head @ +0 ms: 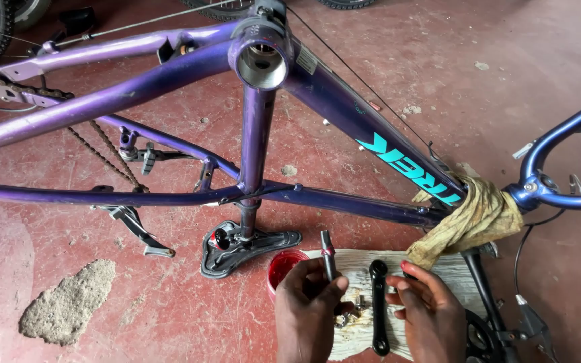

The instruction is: The person is reassembling a bicycle crankset by applying grease to the bearings and spindle before installing them into the bottom bracket shell.

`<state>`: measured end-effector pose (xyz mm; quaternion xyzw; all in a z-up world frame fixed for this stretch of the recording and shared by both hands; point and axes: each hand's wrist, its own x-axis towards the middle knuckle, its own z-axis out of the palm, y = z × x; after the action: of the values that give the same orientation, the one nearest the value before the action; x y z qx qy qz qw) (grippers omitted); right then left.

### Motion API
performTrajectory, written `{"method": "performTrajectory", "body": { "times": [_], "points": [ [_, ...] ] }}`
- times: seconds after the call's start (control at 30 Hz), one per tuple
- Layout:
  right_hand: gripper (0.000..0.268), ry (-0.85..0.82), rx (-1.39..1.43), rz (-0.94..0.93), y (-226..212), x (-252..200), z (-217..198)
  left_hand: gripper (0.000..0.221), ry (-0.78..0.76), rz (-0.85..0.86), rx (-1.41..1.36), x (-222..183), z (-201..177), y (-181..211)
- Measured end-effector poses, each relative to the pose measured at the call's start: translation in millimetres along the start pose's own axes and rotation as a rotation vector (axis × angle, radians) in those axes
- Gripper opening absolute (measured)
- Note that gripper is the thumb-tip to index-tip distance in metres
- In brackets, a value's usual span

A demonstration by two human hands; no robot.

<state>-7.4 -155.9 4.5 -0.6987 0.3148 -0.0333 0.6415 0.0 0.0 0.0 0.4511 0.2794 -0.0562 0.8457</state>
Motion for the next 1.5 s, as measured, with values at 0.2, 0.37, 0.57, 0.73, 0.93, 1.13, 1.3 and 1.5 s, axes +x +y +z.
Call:
{"method": "performTrajectory", "body": {
  "times": [0.2,0.37,0.57,0.73,0.93,1.13,1.3,1.5],
  "points": [
    [0.053,-0.142,0.000,0.090,66,29,-22,0.037,-0.017,-0.017,0.243,-20,12,28],
    [0.069,-0.175,-0.323,-0.115,121,15,16,0.040,-0.026,0.065,0.435,-16,18,5],
    [0.090,-0.114,-0.583,-0.535,175,11,51,0.037,-0.012,0.130,0.409,-8,10,1],
    [0.080,-0.027,-0.796,-0.460,151,6,58,0.036,-0.022,0.048,0.331,-20,12,25],
    [0.056,0.029,-0.468,-0.196,88,-5,47,0.036,-0.088,0.058,0.209,-4,-2,10],
    [0.051,0.038,0.152,-0.060,-23,-25,31,0.031,-0.156,0.108,0.134,4,-7,-1],
    [0.054,-0.197,0.387,-0.154,-63,-21,20,0.033,-0.171,0.075,0.144,3,-4,1],
    [0.045,-0.236,0.206,-0.089,-78,-27,20,0.037,-0.228,0.076,0.045,15,-12,-18]
  ]
}}
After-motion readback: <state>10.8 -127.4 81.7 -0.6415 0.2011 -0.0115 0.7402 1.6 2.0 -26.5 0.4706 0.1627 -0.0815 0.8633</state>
